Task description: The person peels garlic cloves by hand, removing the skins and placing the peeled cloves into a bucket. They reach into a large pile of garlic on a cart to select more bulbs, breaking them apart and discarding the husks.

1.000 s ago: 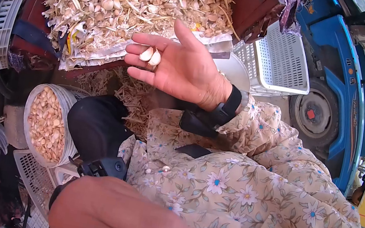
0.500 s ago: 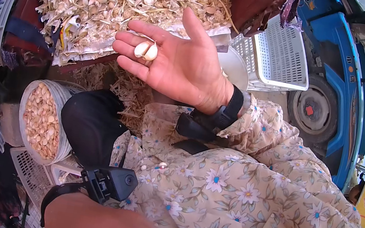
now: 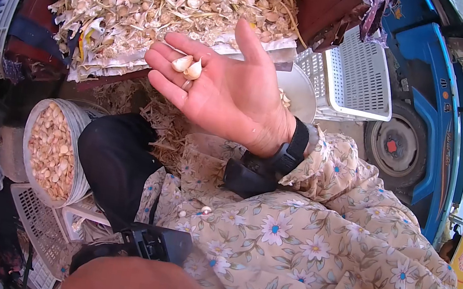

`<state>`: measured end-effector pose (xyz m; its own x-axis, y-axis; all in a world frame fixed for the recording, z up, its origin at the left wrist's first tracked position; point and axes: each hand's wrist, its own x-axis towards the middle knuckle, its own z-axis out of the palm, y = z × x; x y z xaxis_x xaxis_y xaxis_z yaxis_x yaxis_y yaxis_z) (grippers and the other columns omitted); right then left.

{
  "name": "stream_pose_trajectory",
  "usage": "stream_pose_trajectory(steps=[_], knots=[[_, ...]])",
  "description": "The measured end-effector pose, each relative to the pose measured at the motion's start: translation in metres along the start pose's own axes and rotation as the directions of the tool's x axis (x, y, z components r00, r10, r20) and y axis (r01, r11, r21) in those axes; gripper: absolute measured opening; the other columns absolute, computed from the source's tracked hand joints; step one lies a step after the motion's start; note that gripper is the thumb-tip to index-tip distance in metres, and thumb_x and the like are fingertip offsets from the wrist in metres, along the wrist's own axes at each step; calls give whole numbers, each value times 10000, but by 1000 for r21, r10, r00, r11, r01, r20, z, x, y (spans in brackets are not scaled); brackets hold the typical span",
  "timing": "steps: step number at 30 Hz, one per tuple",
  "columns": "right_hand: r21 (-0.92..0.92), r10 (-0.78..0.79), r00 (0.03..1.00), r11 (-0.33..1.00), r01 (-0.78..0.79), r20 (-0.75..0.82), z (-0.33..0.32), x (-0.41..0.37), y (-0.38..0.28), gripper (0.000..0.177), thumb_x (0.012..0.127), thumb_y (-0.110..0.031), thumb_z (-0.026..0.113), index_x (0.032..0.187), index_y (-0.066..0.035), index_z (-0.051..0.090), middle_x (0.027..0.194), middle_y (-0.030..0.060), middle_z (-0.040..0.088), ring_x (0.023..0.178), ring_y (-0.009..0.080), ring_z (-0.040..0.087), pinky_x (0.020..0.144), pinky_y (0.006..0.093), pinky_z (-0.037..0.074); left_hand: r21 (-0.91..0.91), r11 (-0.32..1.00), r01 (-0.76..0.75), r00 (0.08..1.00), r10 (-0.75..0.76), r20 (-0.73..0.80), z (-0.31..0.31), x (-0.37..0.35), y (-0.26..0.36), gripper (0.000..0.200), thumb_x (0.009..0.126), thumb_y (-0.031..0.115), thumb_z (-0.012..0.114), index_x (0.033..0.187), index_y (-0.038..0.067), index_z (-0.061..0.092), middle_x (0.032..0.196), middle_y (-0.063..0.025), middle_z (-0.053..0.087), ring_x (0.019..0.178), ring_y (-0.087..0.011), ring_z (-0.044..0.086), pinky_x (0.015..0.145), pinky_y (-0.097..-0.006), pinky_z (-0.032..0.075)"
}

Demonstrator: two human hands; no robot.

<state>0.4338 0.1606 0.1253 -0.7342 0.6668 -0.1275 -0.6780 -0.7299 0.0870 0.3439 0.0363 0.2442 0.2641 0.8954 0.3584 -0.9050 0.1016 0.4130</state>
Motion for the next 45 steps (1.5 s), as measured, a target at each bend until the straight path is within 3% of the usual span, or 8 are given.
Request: stream_pose_trajectory(steps=[20,24,25,28,32,39,42,45], knots=[[-224,226,956,937,-266,-189,-20,7,51,593,912,-478,409,1166,54,463,1187,220,508,1112,313,502,937,423,418,258,947,-194,911,77,405,-41,-69,23,301,864,114,590,995,-154,555,905,-213,562,716,-245,591,609,-297,481],[-242,222,945,929,-280,-240,-26,13,49,552,913,-448,430,1149,48,482,1186,214,516,1069,294,533,907,404,443,859,506,-82,986,-87,145,-55,-89,73,241,866,67,560,1030,-109,542,864,-182,587,599,-165,578,509,-205,435],[-302,183,945,916,-265,-272,-25,17,50,516,917,-422,436,1139,41,487,1126,175,532,1036,273,529,912,393,433,829,552,92,988,55,-146,-53,-101,71,247,882,80,538,1067,-83,526,833,-142,567,560,-137,528,482,-193,397],[-449,17,916,868,-213,-401,-31,35,55,461,919,-386,449,1107,32,493,1053,134,523,1012,250,506,922,383,417,695,679,237,657,415,-630,-77,-132,72,257,915,140,502,1120,-15,509,786,-52,500,516,-73,407,440,-165,296],[-534,-14,932,822,-195,-362,-30,73,88,407,892,-337,515,1089,11,441,968,75,456,879,185,471,934,365,382,705,703,94,348,640,-685,-136,-184,125,350,925,221,496,1180,-18,478,983,-84,522,803,-124,495,671,-208,399],[-656,294,955,710,-254,-52,-32,124,185,628,879,-447,515,1334,-86,276,1324,36,297,1123,180,376,1033,381,253,784,418,458,89,857,-508,-239,-247,189,515,891,255,548,1280,-49,403,1282,-168,454,1150,-230,456,969,-318,349],[-710,374,923,627,-320,-86,-33,111,165,583,896,-412,506,1345,-100,304,1351,40,321,1177,206,375,1008,390,298,623,229,748,128,871,-474,-255,-265,169,420,857,192,591,1198,-36,502,1226,-154,508,1120,-229,482,957,-324,360],[-808,280,957,545,-224,-77,-32,94,135,451,932,-329,462,1271,-35,422,1275,78,442,1148,233,443,938,387,391,481,-230,846,398,873,-283,-255,-246,159,253,790,114,632,1034,50,630,1066,-120,585,1016,-261,526,903,-331,392]])
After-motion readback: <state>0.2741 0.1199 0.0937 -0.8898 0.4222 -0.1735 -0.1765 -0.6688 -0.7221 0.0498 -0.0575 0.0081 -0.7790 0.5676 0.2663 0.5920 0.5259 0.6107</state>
